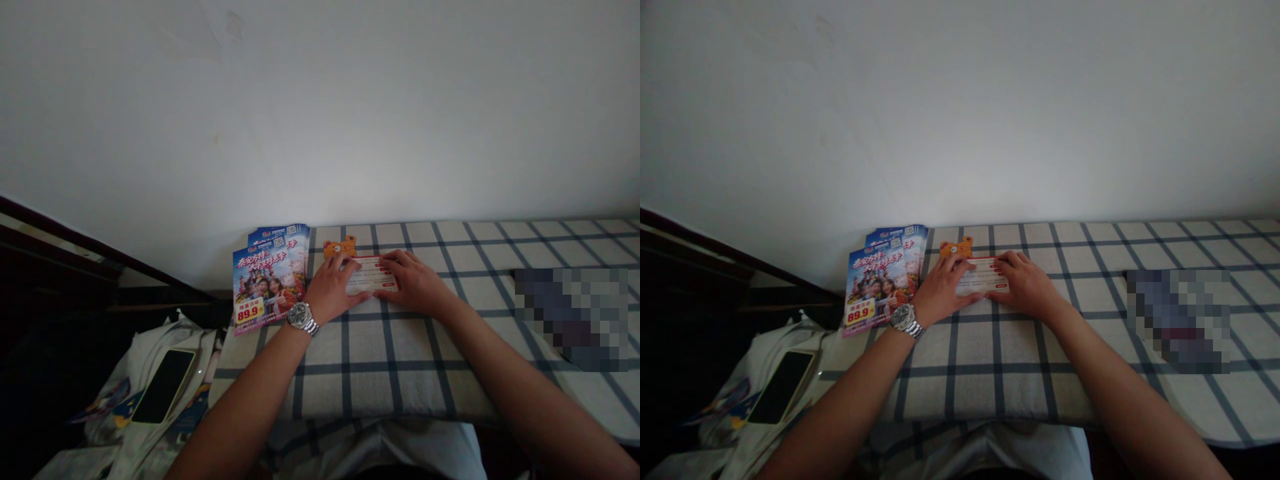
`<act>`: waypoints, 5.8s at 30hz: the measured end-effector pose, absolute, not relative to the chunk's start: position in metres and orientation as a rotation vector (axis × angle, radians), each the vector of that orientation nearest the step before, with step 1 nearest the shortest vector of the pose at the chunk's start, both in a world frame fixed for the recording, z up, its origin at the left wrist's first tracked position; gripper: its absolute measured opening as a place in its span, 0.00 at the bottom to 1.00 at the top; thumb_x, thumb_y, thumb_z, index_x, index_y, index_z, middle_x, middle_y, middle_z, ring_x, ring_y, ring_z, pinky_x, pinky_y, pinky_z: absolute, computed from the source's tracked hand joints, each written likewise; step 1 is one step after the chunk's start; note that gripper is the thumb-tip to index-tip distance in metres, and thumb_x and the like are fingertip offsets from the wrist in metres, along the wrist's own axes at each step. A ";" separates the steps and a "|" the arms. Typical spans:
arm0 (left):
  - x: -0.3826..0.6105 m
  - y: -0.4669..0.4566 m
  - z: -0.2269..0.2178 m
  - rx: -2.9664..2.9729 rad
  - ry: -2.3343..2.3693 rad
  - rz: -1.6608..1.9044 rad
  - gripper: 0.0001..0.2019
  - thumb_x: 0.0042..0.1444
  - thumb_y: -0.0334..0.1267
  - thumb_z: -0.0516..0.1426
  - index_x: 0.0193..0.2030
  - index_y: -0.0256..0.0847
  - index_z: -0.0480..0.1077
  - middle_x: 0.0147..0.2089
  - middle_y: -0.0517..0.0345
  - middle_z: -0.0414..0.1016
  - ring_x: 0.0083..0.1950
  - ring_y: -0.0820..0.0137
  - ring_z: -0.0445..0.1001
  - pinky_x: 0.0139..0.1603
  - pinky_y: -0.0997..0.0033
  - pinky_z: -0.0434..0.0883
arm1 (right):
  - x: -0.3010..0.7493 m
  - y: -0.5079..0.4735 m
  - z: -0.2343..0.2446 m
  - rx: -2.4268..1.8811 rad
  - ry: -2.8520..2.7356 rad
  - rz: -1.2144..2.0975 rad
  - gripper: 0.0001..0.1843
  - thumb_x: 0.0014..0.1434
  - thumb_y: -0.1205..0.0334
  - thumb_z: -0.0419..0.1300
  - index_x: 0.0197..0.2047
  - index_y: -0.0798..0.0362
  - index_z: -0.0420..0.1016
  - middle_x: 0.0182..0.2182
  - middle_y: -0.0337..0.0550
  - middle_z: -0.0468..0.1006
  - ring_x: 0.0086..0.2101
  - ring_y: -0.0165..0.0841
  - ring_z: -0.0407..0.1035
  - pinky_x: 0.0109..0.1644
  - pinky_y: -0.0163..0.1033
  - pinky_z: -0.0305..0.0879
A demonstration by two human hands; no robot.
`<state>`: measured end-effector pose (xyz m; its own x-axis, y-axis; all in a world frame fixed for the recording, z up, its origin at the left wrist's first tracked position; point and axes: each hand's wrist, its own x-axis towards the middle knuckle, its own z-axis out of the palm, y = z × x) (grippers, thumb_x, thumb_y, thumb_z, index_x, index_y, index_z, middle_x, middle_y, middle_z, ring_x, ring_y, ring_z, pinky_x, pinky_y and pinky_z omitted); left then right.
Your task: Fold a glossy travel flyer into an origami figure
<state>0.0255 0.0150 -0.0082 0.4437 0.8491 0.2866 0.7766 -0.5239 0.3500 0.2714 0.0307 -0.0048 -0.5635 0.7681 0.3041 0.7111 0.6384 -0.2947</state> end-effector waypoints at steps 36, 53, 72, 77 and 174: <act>0.023 0.017 -0.012 2.497 1.431 0.653 0.32 0.54 0.55 0.69 0.61 0.43 0.69 0.61 0.48 0.67 0.62 0.52 0.69 0.65 0.45 0.70 | 0.321 0.061 -0.021 -0.904 -2.610 0.464 0.39 0.62 0.48 0.68 0.73 0.41 0.64 0.68 0.52 0.68 0.64 0.53 0.67 0.66 0.62 0.67; 0.023 0.018 -0.010 2.562 1.426 0.643 0.32 0.55 0.56 0.69 0.60 0.43 0.70 0.60 0.47 0.68 0.60 0.51 0.69 0.64 0.44 0.71 | 0.284 0.042 -0.008 -1.042 -2.521 0.200 0.31 0.62 0.48 0.68 0.65 0.49 0.71 0.62 0.55 0.73 0.59 0.53 0.70 0.62 0.62 0.70; 0.028 0.022 -0.014 2.533 1.462 0.691 0.28 0.61 0.52 0.64 0.64 0.42 0.68 0.63 0.45 0.66 0.64 0.50 0.68 0.67 0.43 0.69 | 0.280 0.051 -0.020 -0.962 -2.456 0.302 0.26 0.64 0.51 0.67 0.62 0.47 0.72 0.64 0.53 0.72 0.61 0.51 0.69 0.65 0.61 0.68; 0.014 0.024 -0.010 2.553 1.324 0.596 0.27 0.64 0.43 0.60 0.69 0.43 0.65 0.67 0.44 0.63 0.67 0.50 0.66 0.70 0.44 0.68 | 0.280 0.052 -0.020 -0.971 -2.465 0.327 0.25 0.63 0.51 0.67 0.62 0.47 0.72 0.64 0.53 0.73 0.61 0.51 0.70 0.64 0.60 0.68; 0.023 0.022 -0.011 2.693 1.190 0.571 0.23 0.70 0.49 0.57 0.68 0.46 0.68 0.73 0.49 0.62 0.73 0.54 0.61 0.76 0.46 0.60 | 0.287 0.055 -0.023 -1.008 -2.408 0.250 0.12 0.70 0.59 0.60 0.51 0.49 0.83 0.56 0.53 0.79 0.55 0.46 0.76 0.60 0.55 0.75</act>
